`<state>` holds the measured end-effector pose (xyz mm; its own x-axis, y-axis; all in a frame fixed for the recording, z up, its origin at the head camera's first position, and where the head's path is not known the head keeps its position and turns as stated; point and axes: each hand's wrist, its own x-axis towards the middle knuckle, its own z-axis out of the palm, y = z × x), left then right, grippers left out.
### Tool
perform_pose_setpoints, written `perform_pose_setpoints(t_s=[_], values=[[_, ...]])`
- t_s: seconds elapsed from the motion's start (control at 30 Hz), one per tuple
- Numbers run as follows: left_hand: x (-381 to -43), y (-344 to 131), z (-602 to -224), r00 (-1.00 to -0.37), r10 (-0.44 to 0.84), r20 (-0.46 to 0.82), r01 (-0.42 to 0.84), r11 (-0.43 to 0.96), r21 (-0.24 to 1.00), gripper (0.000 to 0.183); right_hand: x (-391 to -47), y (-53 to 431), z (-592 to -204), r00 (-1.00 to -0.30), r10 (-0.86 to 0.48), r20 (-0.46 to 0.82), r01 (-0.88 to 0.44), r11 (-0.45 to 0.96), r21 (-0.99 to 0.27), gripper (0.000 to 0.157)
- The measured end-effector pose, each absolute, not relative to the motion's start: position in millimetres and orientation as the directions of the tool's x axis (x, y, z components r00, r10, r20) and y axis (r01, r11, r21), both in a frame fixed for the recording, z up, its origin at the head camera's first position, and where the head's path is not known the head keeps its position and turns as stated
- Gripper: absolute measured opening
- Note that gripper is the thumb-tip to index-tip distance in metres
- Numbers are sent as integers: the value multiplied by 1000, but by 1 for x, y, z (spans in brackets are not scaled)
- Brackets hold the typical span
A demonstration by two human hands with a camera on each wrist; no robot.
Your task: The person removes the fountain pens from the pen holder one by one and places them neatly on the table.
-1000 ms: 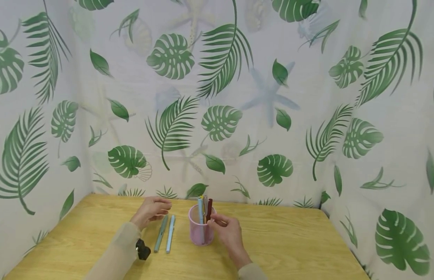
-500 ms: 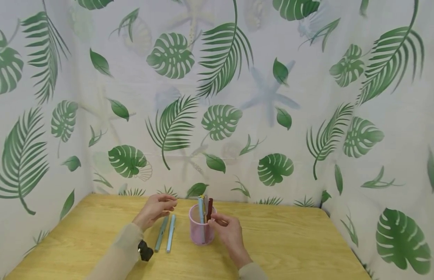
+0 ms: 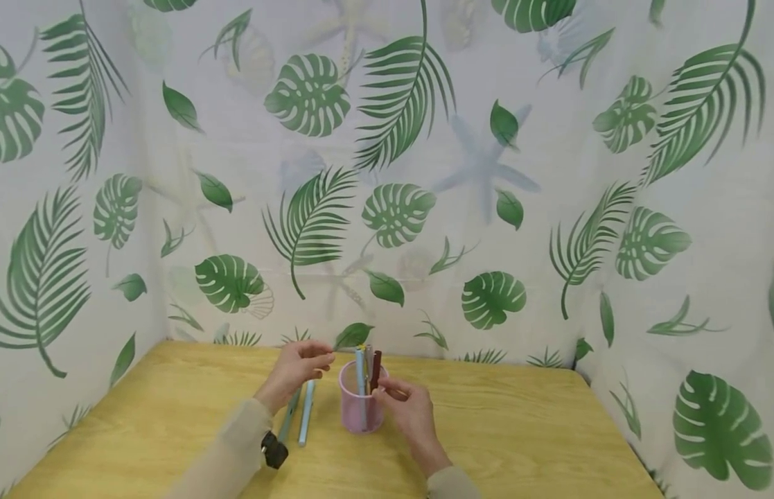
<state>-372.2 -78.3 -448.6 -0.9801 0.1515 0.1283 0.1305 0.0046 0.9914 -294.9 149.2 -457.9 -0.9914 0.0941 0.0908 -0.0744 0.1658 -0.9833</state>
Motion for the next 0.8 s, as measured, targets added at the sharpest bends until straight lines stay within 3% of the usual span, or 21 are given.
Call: perform_pose_setpoints(t_s=[0.2,0.5,0.8], values=[[-370,-66,-450,-969,137,205,204,-27,979,29,-296,147,-460,-991,96,96,-79,161,-984,31],[-370,-54,-449,-936,146,321,324,0,946,22,-296,148,-459,-991,91,99,-84,158,-984,33],[-374,-44,-451,-955,156,254,264,44,964,30,-297,150,-461,-994,68,90,-78,153,-985,35]])
